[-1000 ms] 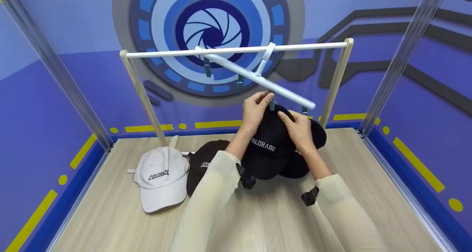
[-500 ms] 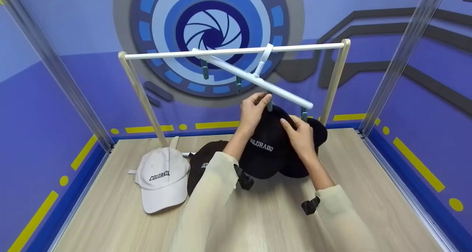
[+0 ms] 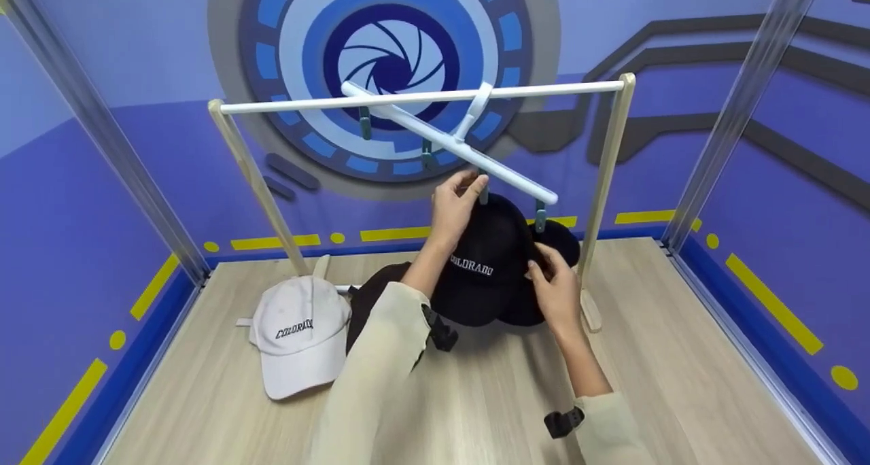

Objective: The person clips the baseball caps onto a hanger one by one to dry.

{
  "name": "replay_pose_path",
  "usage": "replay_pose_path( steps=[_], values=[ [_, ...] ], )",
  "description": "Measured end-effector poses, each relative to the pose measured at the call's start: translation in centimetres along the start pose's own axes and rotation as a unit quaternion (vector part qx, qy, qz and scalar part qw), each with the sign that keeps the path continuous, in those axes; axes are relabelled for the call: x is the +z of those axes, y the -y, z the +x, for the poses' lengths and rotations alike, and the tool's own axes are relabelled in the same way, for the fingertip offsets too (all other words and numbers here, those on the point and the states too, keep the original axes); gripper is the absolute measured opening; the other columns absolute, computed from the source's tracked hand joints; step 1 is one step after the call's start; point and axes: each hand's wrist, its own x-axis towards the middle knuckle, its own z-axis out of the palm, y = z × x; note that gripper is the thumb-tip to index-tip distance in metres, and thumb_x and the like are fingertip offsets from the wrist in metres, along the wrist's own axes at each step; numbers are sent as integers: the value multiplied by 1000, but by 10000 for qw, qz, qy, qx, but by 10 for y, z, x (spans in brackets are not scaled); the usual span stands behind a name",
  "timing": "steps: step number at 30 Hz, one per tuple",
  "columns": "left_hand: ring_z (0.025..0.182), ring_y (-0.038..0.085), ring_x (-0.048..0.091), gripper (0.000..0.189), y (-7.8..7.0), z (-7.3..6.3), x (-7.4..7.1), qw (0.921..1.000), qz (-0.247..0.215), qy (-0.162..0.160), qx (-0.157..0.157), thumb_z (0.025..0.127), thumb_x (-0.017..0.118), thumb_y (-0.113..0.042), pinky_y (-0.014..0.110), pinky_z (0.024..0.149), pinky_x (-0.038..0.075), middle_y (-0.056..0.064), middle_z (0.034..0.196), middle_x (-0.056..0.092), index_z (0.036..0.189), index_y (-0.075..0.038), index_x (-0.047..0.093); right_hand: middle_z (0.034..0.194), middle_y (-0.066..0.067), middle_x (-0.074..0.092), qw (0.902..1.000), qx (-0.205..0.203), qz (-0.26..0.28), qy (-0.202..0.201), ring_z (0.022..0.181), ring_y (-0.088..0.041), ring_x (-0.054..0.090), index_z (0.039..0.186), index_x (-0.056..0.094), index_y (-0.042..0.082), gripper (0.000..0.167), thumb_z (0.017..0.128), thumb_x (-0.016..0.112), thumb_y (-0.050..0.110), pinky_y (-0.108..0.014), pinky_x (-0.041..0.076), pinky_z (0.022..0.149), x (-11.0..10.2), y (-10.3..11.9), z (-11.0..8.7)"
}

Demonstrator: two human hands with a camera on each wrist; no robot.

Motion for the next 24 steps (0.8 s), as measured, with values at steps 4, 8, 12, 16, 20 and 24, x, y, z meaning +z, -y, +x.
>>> replay_pose_path(
  steps=[4, 8, 12, 16, 20, 24],
  values=[
    [103, 20, 70, 36, 2, -2, -1, 10000, -60, 20, -27, 96, 72, -25, 29, 90, 55, 11, 112, 74, 124, -2, 71, 136, -13, 62, 10000, 76, -44, -7, 115, -27, 65, 142, 57, 9, 43, 100, 63, 5, -27, 52, 93, -1, -3, -12],
    [108, 22, 70, 37, 1, -3, -3, 9996, -107, 245, 39, 97, 71, -22, 29, 92, 55, 13, 117, 72, 128, -1, 68, 141, -16, 58, 9997, 95, 25, -216, 127, -31, 57, 145, 54, 8, 48, 98, 61, 2, -43, 47, 105, -2, 0, -19],
    [114, 21, 68, 39, 2, -9, -10, 9976, 37, 616, 303, 99, 68, -18, 28, 94, 54, 14, 126, 69, 135, -3, 64, 144, -16, 54, 9990, -49, 4, -435, 133, -33, 51, 144, 54, 6, 49, 96, 59, -3, -49, 43, 108, -4, 1, -28],
    [125, 17, 61, 41, 10, -20, -22, 9921, 411, 904, 772, 100, 65, -13, 28, 103, 48, 8, 135, 65, 141, -8, 60, 146, -12, 54, 9973, -420, -163, -580, 132, -31, 51, 140, 58, 6, 48, 94, 60, -7, -50, 44, 106, -3, 2, -35],
    [133, 17, 55, 40, 20, -35, -36, 9858, 776, 944, 1149, 100, 63, -5, 29, 112, 40, 6, 139, 63, 140, -7, 61, 140, -11, 59, 9955, -746, -191, -555, 128, -29, 56, 135, 62, 5, 46, 92, 61, -9, -50, 46, 103, 2, 5, -41],
    [133, 18, 55, 40, 31, -53, -50, 9832, 988, 899, 1244, 99, 61, 1, 30, 111, 41, 5, 138, 64, 138, -5, 62, 133, -10, 65, 9953, -834, -159, -462, 123, -25, 59, 132, 65, 6, 42, 92, 62, -9, -45, 49, 99, 9, 5, -46]
  ],
)
